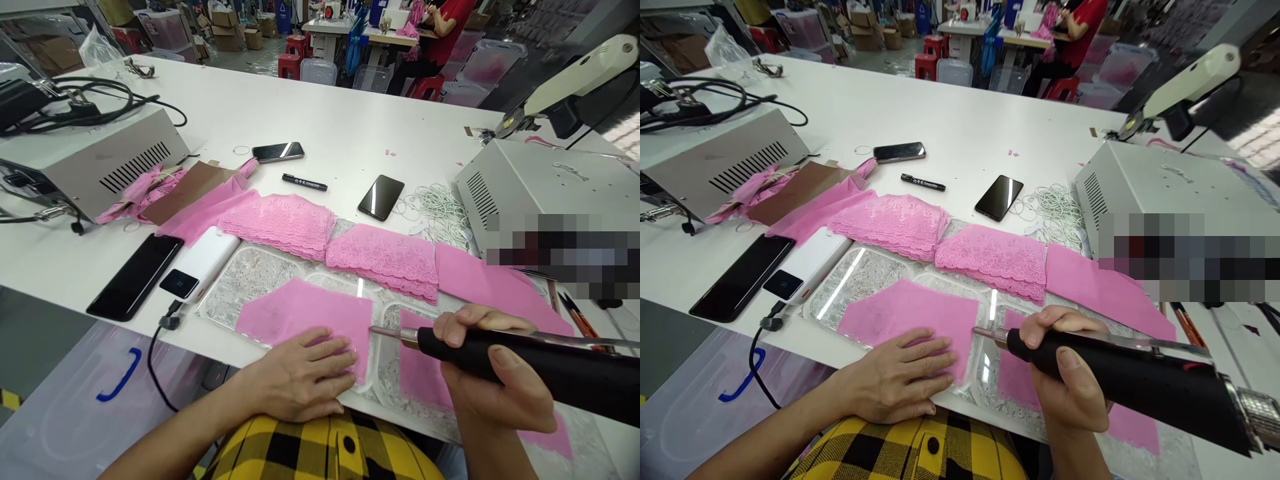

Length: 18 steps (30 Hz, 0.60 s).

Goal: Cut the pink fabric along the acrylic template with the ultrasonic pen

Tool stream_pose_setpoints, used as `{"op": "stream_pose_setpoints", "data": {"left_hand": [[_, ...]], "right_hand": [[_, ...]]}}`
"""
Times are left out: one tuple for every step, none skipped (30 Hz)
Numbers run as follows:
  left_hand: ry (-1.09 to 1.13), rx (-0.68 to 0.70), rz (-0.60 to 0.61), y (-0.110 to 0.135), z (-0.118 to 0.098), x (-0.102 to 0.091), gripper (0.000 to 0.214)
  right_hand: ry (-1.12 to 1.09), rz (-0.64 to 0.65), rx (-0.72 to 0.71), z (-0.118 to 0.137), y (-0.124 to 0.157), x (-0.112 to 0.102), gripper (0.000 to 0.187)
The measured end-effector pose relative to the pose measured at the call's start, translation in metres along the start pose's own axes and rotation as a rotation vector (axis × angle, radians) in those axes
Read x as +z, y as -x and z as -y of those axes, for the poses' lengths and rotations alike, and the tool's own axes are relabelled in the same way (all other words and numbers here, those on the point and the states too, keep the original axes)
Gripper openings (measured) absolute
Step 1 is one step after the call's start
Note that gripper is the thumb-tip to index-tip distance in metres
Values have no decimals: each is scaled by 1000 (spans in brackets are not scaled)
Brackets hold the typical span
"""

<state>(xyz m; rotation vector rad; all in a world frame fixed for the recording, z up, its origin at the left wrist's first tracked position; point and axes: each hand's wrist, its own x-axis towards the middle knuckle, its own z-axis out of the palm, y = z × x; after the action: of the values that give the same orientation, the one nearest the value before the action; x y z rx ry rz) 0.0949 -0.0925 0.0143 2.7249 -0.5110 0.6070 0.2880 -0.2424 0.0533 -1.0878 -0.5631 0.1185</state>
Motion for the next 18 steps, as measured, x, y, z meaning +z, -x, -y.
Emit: {"op": "stream_pose_setpoints", "data": {"left_hand": [[1,2,-1,0,0,0,32],[2,5,-2,0,0,0,32],[3,7,-4,0,0,-1,32],[5,8,-6,0,0,-1,32],[7,9,-8,0,1,-1,32],[8,8,-9,0,1,0,32],[9,7,-10,0,1,0,32],[10,6,-11,0,1,0,32],[9,5,-12,0,1,0,32],[7,5,-12,1,1,0,32],[5,6,-12,1,1,0,32],[3,8,-10,1,1,0,32],[2,8,-9,1,1,0,32],[2,9,-8,1,1,0,32],[4,8,-8,1,1,0,31],[7,7,-9,1,1,-1,31],[8,5,-7,1,0,0,31],[9,2,-5,1,0,0,31]], "right_hand": [[-2,7,-3,0,0,0,16],[-3,15,-5,-1,0,0,15],[-2,25,-8,-1,0,0,15],[0,34,-9,-2,0,0,14],[4,45,-12,-2,-1,0,12],[8,52,-12,-2,-1,1,11],[12,54,-11,-1,-1,1,11],[15,49,-10,-1,-1,2,10],[18,40,-8,0,-1,2,10],[20,29,-6,2,-1,2,11],[19,19,-2,4,0,2,11],[17,11,4,7,1,1,12],[15,8,14,10,2,0,13],[12,10,24,13,4,-1,14],[11,20,38,16,7,-3,15],[10,36,51,19,10,-5,16],[9,54,63,22,13,-6,17],[7,71,72,23,16,-7,18]]}}
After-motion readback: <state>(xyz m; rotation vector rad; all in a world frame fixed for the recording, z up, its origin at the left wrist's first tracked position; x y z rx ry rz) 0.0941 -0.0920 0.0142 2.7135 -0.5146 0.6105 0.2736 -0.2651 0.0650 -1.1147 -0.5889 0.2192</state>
